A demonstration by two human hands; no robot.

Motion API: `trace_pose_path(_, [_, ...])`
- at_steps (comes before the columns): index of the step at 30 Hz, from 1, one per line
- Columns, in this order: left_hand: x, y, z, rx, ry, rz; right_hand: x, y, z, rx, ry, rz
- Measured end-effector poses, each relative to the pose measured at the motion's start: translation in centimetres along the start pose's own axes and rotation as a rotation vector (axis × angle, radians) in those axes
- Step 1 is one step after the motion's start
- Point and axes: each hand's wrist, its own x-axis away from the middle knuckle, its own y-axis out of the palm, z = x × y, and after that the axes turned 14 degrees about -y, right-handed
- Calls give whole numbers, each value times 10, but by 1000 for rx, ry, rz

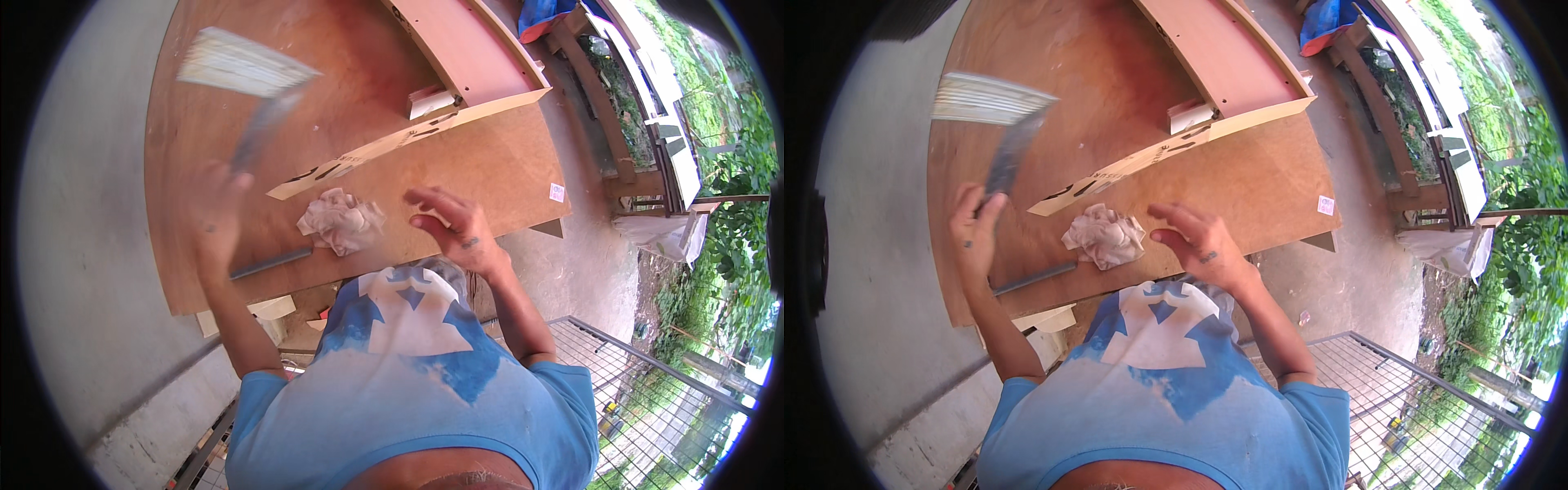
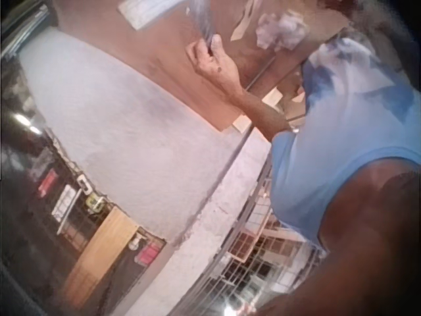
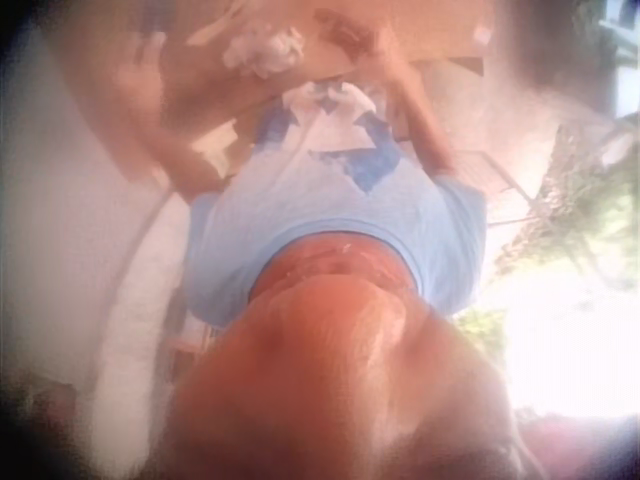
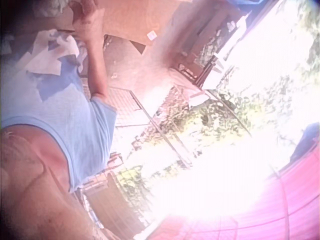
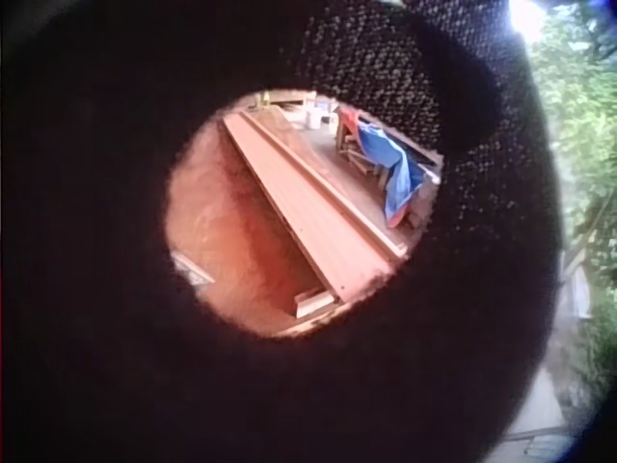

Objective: The person assembles a wooden furniture piece by fitting a thin wooden strip into a groove on a larger board. They then apply a liquid from a green bottle onto a cloth and wipe the wooden surfaces. The person continues to fit and adjust the wooden strip along the board's edge.

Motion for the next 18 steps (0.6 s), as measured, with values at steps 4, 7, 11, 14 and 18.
trace_pose_path(4, [12, 51, 107, 346, 50, -84, 2, -30, 1, -131, -21, 429])
trace_pose_path(7, [15, 80, 133, 304, 256, -214, 19, -58, -2, -129, -36, 505])
trace_pose_path(11, [19, 110, 157, 376, 389, -422, 80, -85, 3, -179, 193, 264])
trace_pose_path(14, [20, 123, 181, 372, 465, -601, 105, -102, -2, -361, 278, 265])
trace_pose_path(18, [28, 149, 210, 228, 477, -687, 123, -124, 11, -416, 228, 113])
